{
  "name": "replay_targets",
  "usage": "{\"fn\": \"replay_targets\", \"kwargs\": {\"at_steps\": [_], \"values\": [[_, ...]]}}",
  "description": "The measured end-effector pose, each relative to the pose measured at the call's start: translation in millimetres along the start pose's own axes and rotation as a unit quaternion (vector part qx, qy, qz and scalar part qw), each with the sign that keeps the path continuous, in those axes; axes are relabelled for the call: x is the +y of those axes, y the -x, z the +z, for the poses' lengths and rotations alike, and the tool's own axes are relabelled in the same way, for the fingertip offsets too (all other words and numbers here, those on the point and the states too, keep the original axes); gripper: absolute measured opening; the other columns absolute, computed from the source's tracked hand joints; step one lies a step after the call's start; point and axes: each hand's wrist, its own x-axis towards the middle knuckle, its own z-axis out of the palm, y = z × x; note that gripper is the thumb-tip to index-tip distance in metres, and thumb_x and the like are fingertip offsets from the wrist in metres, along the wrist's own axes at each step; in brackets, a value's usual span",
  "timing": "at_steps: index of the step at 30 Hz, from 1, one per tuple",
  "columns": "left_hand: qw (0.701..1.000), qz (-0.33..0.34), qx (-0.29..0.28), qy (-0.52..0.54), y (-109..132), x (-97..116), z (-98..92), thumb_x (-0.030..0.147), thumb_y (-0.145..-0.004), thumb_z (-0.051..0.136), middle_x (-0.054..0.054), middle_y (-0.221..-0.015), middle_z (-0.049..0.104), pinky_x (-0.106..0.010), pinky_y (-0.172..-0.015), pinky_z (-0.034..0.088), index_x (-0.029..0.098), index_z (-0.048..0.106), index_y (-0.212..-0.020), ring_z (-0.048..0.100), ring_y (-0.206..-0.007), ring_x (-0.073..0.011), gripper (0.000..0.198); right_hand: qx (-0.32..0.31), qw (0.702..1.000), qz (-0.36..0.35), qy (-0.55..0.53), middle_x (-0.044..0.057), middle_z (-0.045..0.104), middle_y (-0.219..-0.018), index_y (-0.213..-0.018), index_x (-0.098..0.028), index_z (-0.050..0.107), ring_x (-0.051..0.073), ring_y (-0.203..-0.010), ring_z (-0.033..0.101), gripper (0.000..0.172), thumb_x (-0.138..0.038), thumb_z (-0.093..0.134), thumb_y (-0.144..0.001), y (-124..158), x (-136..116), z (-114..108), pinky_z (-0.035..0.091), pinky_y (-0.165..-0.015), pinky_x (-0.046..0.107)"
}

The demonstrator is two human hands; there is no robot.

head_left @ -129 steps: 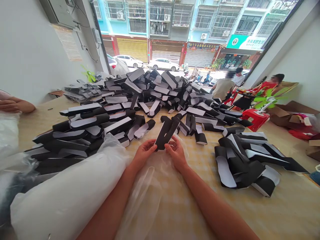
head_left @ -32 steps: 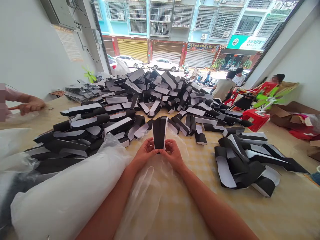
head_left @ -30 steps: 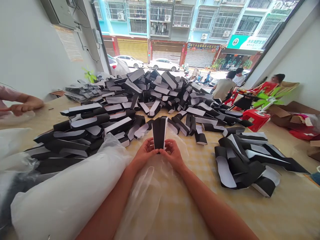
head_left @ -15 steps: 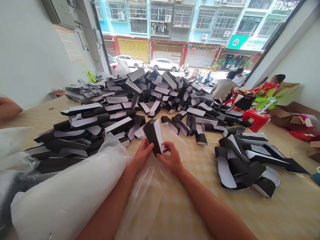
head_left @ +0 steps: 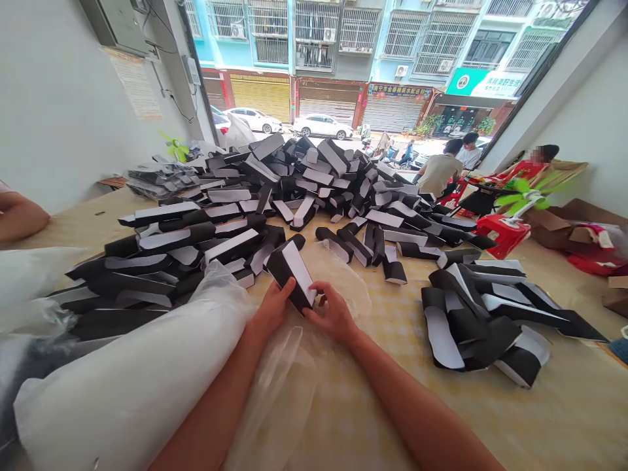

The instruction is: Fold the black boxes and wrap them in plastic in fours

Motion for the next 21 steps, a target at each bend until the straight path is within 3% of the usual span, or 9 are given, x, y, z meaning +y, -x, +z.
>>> {"fn": "replay_targets", "kwargs": {"at_steps": [5,9,12,16,18,21], "values": [[0.999,0.037,-0.004,-0.04,-2.4,-4.1,-1.5,0.062,-0.068,0.08,-0.007,-0.1,0.071,-0.042,-0.09,0.054,0.019,0.063,-0.104,0.067,-0.101,-0.0272,0.058,0.015,0.999,0.017,-0.029,0.001,0.067,-0.101,-0.107,-0.028,0.059,0.017,-0.075,0.06,0.04,-0.027,0.073,-0.07,-1.7,2.3,1.2,0.053,-0.066,0.032],[0.986,0.111,-0.052,-0.116,1.8,-2.0,4.5,0.06,-0.072,0.078,-0.009,-0.117,0.064,-0.037,-0.087,0.053,0.025,0.053,-0.129,0.064,-0.107,-0.0245,0.071,0.111,0.978,0.09,-0.149,0.002,0.066,-0.094,-0.107,-0.026,0.057,0.019,-0.082,0.064,0.041,-0.033,0.075,-0.071,-9.4,10.0,-6.1,0.054,-0.066,0.031],[0.951,0.165,-0.098,-0.24,11.2,3.0,11.6,0.052,-0.071,0.081,-0.009,-0.111,0.065,-0.032,-0.077,0.05,0.025,0.057,-0.127,0.064,-0.097,-0.0225,0.067,0.218,0.935,0.162,-0.228,0.0,0.065,-0.089,-0.107,-0.024,0.052,0.017,-0.077,0.063,0.044,-0.041,0.075,-0.073,-17.8,20.0,-18.3,0.053,-0.064,0.029],[0.878,0.207,-0.19,-0.388,22.8,7.0,17.2,0.047,-0.069,0.084,-0.004,-0.089,0.069,-0.03,-0.07,0.047,0.027,0.069,-0.112,0.061,-0.075,-0.0185,0.05,0.34,0.879,0.211,-0.259,-0.002,0.063,-0.086,-0.105,-0.024,0.048,0.015,-0.073,0.061,0.051,-0.046,0.077,-0.068,-26.7,33.8,-31.3,0.05,-0.061,0.027],[0.856,0.205,-0.228,-0.416,25.2,6.7,17.0,0.05,-0.071,0.082,-0.002,-0.082,0.069,-0.03,-0.068,0.047,0.028,0.072,-0.11,0.06,-0.069,-0.0178,0.046,0.368,0.869,0.211,-0.255,-0.002,0.061,-0.085,-0.104,-0.025,0.046,0.016,-0.075,0.062,0.052,-0.047,0.076,-0.068,-29.1,37.7,-33.4,0.05,-0.061,0.027],[0.854,0.194,-0.235,-0.422,25.1,5.4,15.6,0.054,-0.072,0.079,-0.002,-0.08,0.068,-0.029,-0.064,0.045,0.028,0.071,-0.114,0.06,-0.066,-0.018,0.05,0.377,0.872,0.201,-0.24,-0.003,0.059,-0.083,-0.104,-0.026,0.045,0.016,-0.077,0.062,0.052,-0.047,0.076,-0.067,-30.7,38.1,-32.2,0.053,-0.063,0.028]]}}
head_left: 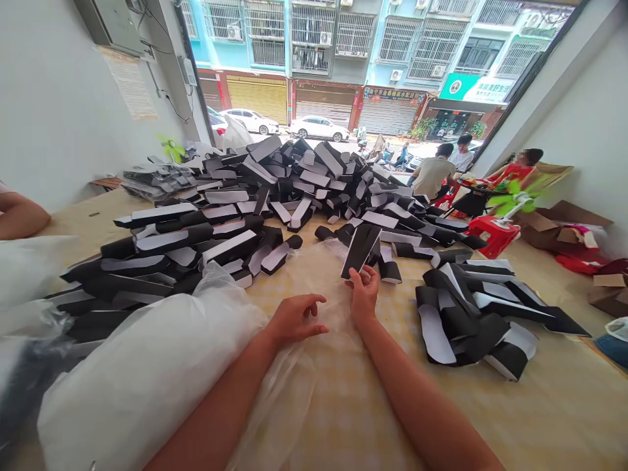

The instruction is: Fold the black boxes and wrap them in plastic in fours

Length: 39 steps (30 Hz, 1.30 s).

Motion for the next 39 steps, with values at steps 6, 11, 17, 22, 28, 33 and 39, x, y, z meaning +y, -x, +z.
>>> {"fn": "replay_targets", "kwargs": {"at_steps": [6,11,17,22,28,33,39], "values": [[0.994,-0.017,0.004,-0.107,-2.4,3.5,4.8,0.049,-0.065,0.084,-0.002,-0.076,0.064,-0.028,-0.064,0.042,0.025,0.074,-0.086,0.057,-0.069,-0.0189,0.033,-0.065,0.998,-0.001,0.005,-0.004,0.059,-0.08,-0.104,-0.024,0.048,0.014,-0.071,0.06,0.053,-0.046,0.078,-0.066,10.7,-7.8,8.2,0.054,-0.064,0.028],[0.986,-0.012,0.05,-0.161,-4.7,-2.8,7.5,0.023,-0.079,0.064,-0.004,-0.079,0.063,-0.025,-0.066,0.044,0.021,0.075,-0.075,0.06,-0.075,-0.0164,0.012,-0.185,0.983,0.02,0.003,-0.003,0.062,-0.082,-0.103,-0.026,0.048,0.014,-0.071,0.06,0.05,-0.046,0.077,-0.067,11.5,-37.6,9.8,0.053,-0.063,0.028],[0.968,-0.088,0.233,0.029,-11.1,-21.5,-0.2,0.03,-0.08,0.061,0.0,-0.064,0.064,-0.023,-0.055,0.042,0.017,0.074,-0.072,0.055,-0.058,-0.0121,0.02,-0.507,0.849,0.131,0.072,0.0,0.065,-0.092,-0.109,-0.027,0.054,0.018,-0.08,0.062,0.047,-0.044,0.078,-0.071,-5.9,-109.3,-19.5,0.05,-0.07,0.029],[0.955,-0.096,0.275,0.049,-10.8,-18.1,-2.2,0.027,-0.077,0.061,0.001,-0.061,0.062,-0.022,-0.051,0.041,0.016,0.071,-0.069,0.052,-0.056,-0.012,0.017,-0.629,0.728,0.162,0.219,0.001,0.062,-0.091,-0.109,-0.022,0.058,0.014,-0.078,0.057,0.043,-0.045,0.076,-0.078,-23.4,-142.8,-46.5,0.045,-0.065,0.024],[0.93,-0.015,0.362,-0.066,-9.3,-9.7,-5.2,0.03,-0.087,0.059,-0.001,-0.075,0.063,-0.022,-0.056,0.044,0.02,0.077,-0.087,0.055,-0.063,-0.0117,0.021,-0.566,0.716,0.128,0.388,-0.001,0.06,-0.084,-0.109,-0.023,0.058,0.015,-0.072,0.057,0.039,-0.042,0.072,-0.077,-27.5,-152.2,-52.4,0.049,-0.066,0.028],[0.926,0.023,0.358,-0.118,-6.4,-7.6,-4.7,0.029,-0.09,0.059,-0.001,-0.073,0.061,-0.022,-0.053,0.043,0.021,0.079,-0.094,0.051,-0.058,-0.0107,0.022,-0.547,0.645,-0.01,0.534,-0.003,0.061,-0.08,-0.107,-0.026,0.059,0.015,-0.071,0.055,0.033,-0.032,0.067,-0.075,-4.8,-155.0,-31.7,0.043,-0.069,0.028],[0.907,-0.03,0.413,-0.072,-6.0,-11.6,-6.6,0.033,-0.093,0.055,-0.003,-0.078,0.066,-0.024,-0.057,0.049,0.019,0.074,-0.102,0.06,-0.066,-0.0132,0.025,-0.477,0.623,-0.089,0.613,-0.001,0.061,-0.079,-0.106,-0.027,0.06,0.018,-0.073,0.054,0.033,-0.029,0.063,-0.073,4.2,-160.7,-28.2,0.038,-0.066,0.027]]}}
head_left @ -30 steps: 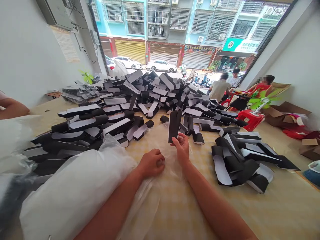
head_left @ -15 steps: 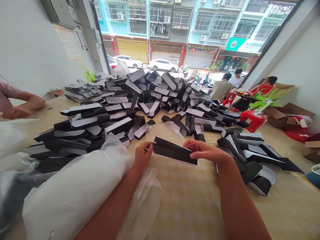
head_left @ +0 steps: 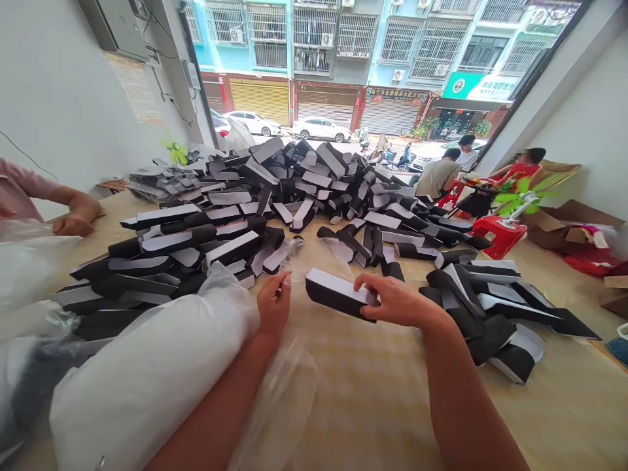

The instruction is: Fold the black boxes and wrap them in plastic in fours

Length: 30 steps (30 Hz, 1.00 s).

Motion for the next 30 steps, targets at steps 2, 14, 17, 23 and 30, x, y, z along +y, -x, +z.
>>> {"fn": "replay_targets", "kwargs": {"at_steps": [2,14,17,23,30], "values": [[0.997,-0.058,0.015,0.05,-0.8,-4.1,2.5,0.034,-0.092,0.056,-0.002,-0.08,0.067,-0.024,-0.058,0.052,0.019,0.068,-0.108,0.065,-0.07,-0.0146,0.025,0.016,1.0,-0.001,0.003,-0.001,0.061,-0.081,-0.107,-0.027,0.06,0.018,-0.073,0.054,0.034,-0.03,0.062,-0.073,4.7,1.9,-5.0,0.039,-0.068,0.028],[1.0,-0.023,0.009,0.001,-1.7,-16.8,2.6,0.013,-0.08,0.049,-0.005,-0.087,0.069,-0.032,-0.074,0.054,0.021,0.07,-0.07,0.066,-0.086,-0.0192,0.025,-0.016,0.984,0.02,-0.177,-0.002,0.059,-0.078,-0.105,-0.024,0.06,0.016,-0.07,0.054,0.034,-0.036,0.063,-0.074,-9.0,22.6,-2.1,0.046,-0.066,0.029],[0.998,-0.018,-0.008,-0.051,-1.1,-12.9,2.7,0.013,-0.08,0.051,-0.004,-0.085,0.069,-0.03,-0.068,0.051,0.021,0.074,-0.077,0.063,-0.077,-0.0177,0.025,0.013,0.967,0.047,-0.249,-0.001,0.057,-0.079,-0.106,-0.023,0.059,0.016,-0.07,0.055,0.037,-0.04,0.065,-0.074,-9.4,27.2,-1.6,0.05,-0.063,0.029],[0.998,-0.026,-0.004,-0.057,-2.9,-6.9,3.0,0.029,-0.083,0.064,-0.002,-0.076,0.066,-0.027,-0.064,0.05,0.019,0.073,-0.081,0.058,-0.066,-0.0148,0.014,0.063,0.966,0.002,-0.25,0.0,0.059,-0.084,-0.109,-0.024,0.062,0.016,-0.073,0.058,0.038,-0.04,0.068,-0.076,-7.8,19.5,0.0,0.051,-0.066,0.03],[0.999,-0.031,-0.038,-0.015,-1.7,-10.5,7.2,0.019,-0.08,0.06,-0.006,-0.1,0.065,-0.026,-0.061,0.053,0.019,0.072,-0.101,0.056,-0.063,-0.011,0.025,0.051,0.951,-0.056,-0.298,0.001,0.057,-0.096,-0.115,-0.026,0.06,0.013,-0.073,0.056,0.039,-0.039,0.069,-0.079,-10.9,8.0,4.8,0.049,-0.066,0.028]]}}
